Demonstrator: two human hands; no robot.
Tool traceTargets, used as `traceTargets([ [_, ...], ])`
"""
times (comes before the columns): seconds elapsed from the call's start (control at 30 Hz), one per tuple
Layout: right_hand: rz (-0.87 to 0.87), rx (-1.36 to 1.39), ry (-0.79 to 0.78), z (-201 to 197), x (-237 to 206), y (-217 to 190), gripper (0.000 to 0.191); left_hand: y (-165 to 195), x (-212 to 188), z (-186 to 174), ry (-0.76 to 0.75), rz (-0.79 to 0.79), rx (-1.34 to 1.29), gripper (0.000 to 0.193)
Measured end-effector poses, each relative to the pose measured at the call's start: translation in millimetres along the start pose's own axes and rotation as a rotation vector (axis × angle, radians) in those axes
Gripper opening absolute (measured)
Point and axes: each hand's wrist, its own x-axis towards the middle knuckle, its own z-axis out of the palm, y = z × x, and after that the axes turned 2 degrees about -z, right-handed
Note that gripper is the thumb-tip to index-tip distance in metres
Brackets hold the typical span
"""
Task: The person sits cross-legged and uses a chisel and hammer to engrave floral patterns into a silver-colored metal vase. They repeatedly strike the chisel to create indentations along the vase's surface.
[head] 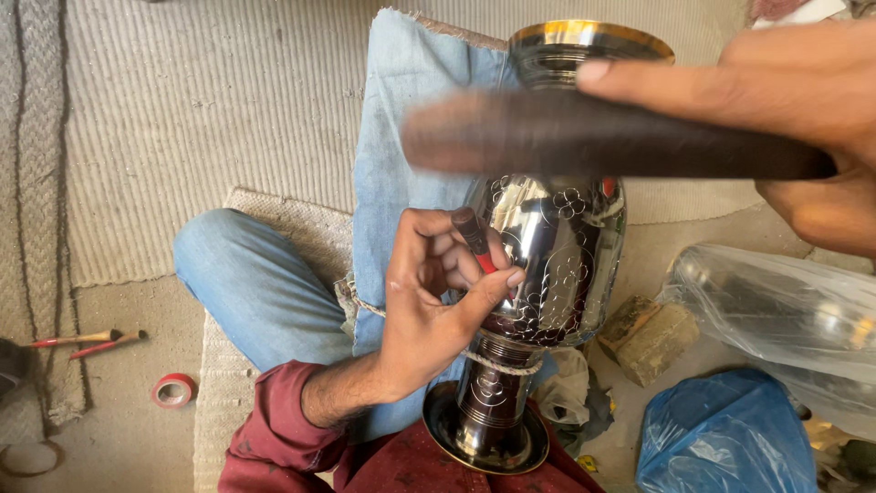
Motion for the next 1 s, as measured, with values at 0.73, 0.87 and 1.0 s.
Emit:
traceTargets([
  [0.73, 0.217, 0.204, 0.041, 5.5, -19.8, 4.2, 0.085, 5.4, 16.4, 7.6, -0.054, 0.031, 0.086, 0.042],
  [0.87, 0.328, 0.188, -0.018, 11.5, -21.3, 2.3, 0.089, 10.9, 21.2, 3.6, -0.138, -0.005, 0.136, 0.042],
  [1.0, 0.395, 0.043, -0.11, 27.9, -32.5, 12.3, 0.094, 11.4, 27.2, 3.2, -0.194, -0.01, 0.162, 0.044],
])
